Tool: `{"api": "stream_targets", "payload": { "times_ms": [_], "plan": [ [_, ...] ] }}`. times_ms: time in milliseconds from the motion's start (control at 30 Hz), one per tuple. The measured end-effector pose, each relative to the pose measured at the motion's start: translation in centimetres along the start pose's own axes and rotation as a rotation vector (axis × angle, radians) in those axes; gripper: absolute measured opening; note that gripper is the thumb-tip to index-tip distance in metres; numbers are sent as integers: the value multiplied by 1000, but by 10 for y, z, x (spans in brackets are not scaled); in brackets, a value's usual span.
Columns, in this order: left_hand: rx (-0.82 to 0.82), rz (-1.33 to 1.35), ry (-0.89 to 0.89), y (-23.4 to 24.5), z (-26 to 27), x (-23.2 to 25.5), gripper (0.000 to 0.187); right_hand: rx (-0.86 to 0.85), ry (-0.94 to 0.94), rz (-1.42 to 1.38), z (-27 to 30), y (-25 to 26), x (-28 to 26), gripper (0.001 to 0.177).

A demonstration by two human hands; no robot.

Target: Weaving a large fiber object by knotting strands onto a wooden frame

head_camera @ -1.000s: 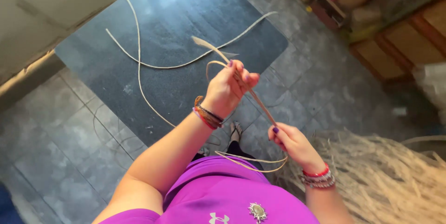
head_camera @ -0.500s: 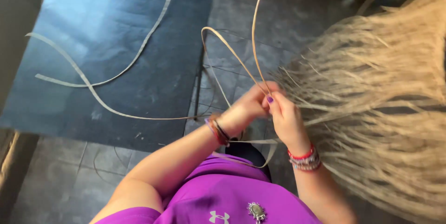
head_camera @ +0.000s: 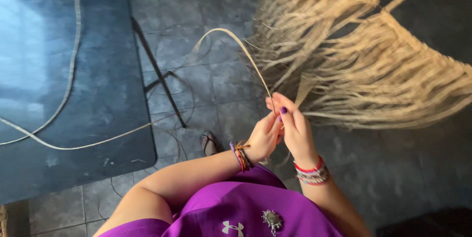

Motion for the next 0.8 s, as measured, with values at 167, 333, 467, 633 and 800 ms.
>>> {"api": "stream_targets", "payload": {
  "times_ms": [167, 333, 467, 633, 800],
  "plan": [
    [-265, -1142, 230, -26, 19, -43, 16, 142, -249, -421, 27, 45, 28, 57],
    [-570, -1239, 63, -45, 26, -23, 31, 120, -292, -637, 62, 79, 47, 41],
    [-109, 325, 167, -93, 1, 42, 45, 208, -218, 86, 112, 93, 75, 40],
    [-10, 467, -67, -87, -7, 51, 37, 271, -227, 57, 168, 97, 110, 39],
    [32, 287, -185, -98, 4, 15, 34, 367, -309, -86, 158, 107, 91, 47]
  ]
}}
Point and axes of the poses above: each hand's wrist, its own z-axis away from the middle knuckle, its own y-axis out of the back of the hand, x = y × z, the point moved 2 cm from there along -z, towards the middle knuckle, and after that the axes turned 1 degree about -x, right-handed, at the moved point
